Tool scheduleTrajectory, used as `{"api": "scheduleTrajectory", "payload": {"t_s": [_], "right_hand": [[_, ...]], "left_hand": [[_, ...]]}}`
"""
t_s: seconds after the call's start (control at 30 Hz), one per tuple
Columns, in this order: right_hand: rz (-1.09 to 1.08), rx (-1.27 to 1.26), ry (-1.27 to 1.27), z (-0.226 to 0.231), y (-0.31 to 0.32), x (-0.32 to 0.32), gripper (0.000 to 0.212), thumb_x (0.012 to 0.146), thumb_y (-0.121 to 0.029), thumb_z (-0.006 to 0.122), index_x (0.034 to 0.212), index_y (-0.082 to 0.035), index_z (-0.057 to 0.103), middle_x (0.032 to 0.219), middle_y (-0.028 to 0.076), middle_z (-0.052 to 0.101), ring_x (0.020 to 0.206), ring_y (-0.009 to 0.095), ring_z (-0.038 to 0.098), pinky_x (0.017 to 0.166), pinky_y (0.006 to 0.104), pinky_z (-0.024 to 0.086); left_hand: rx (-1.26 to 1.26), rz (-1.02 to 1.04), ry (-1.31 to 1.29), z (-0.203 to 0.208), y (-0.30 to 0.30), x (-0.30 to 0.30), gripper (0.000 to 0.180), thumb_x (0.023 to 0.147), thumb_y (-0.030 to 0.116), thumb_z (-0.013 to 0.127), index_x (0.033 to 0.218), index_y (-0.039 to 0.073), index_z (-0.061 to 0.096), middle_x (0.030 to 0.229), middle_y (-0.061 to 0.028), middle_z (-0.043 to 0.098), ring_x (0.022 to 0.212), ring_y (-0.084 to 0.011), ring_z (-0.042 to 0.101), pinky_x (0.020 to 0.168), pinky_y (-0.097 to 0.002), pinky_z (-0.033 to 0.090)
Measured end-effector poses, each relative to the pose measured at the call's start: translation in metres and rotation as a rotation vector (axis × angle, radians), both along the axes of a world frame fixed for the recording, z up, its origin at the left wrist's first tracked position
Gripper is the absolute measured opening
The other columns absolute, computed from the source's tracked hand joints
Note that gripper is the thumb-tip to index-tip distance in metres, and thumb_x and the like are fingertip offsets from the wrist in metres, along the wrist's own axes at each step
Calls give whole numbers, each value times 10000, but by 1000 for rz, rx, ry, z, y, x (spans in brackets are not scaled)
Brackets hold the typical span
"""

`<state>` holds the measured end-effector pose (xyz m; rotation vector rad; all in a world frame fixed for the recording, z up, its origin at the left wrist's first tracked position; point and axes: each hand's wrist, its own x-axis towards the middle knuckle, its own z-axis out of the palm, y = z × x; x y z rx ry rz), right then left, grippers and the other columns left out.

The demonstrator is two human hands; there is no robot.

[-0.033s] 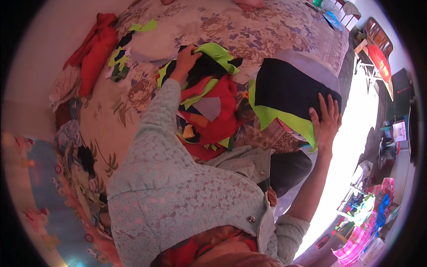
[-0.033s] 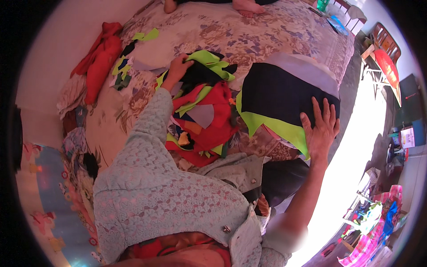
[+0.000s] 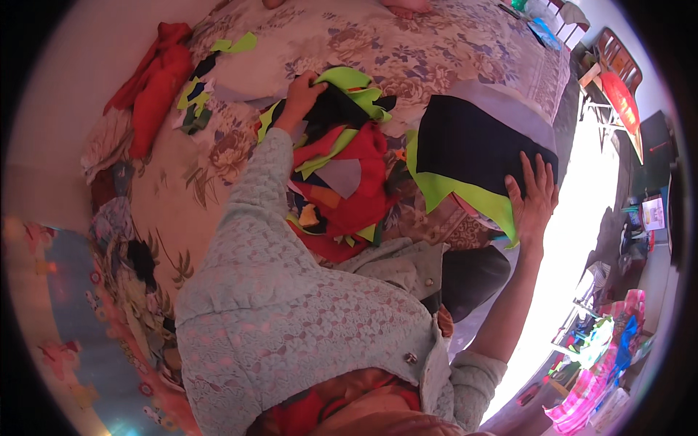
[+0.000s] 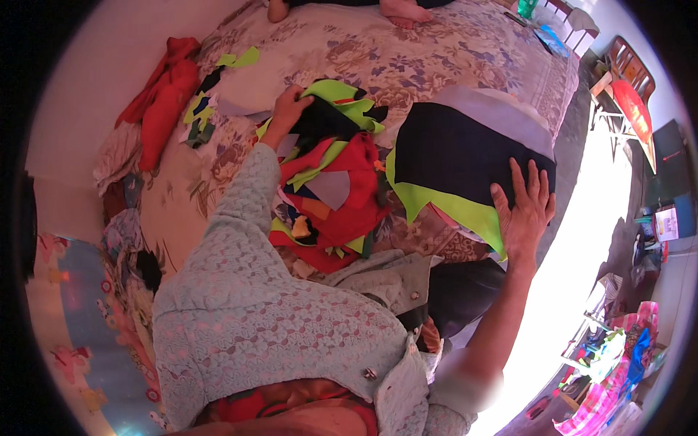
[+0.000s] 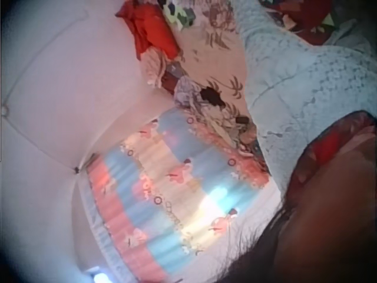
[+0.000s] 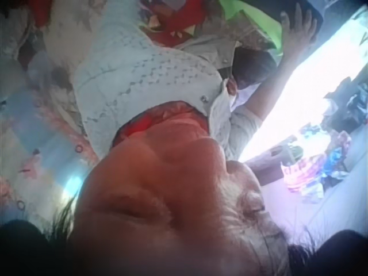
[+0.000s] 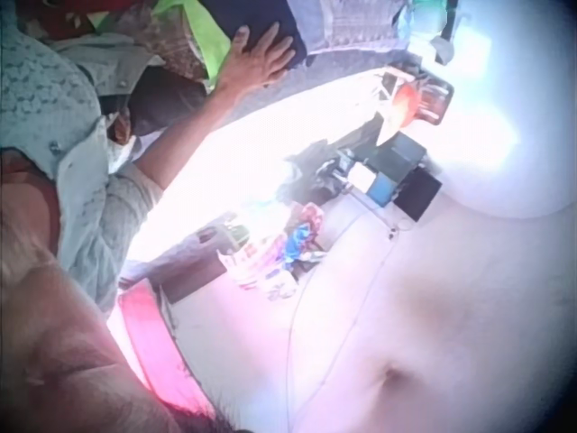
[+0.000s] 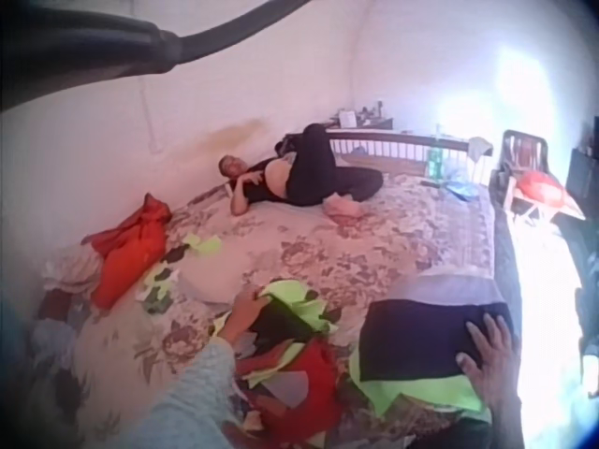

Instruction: The person sits on a bed and arranges various colored fabric pieces on their lap. They pick up, fold, and layer green, black, red, and gray pieces, smoothing them into a stack.

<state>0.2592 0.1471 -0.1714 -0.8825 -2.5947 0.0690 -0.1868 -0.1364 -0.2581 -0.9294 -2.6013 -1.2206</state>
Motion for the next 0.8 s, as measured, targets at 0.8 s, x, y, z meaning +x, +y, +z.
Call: {"api": "scheduleTrajectory", "payload": {"t_s": [0.8], "right_hand": [[-40, 18, -14, 0, -2, 1, 571, 892, -589, 503, 1392, -313, 482, 1493, 34, 388, 1417, 254, 270, 1158, 475, 111]], "left_hand": [[-628, -246, 469, -25, 34, 74, 466, 716, 221, 738, 1158, 201, 592, 1060, -65, 578, 1006, -258, 578, 832, -389, 434]]}}
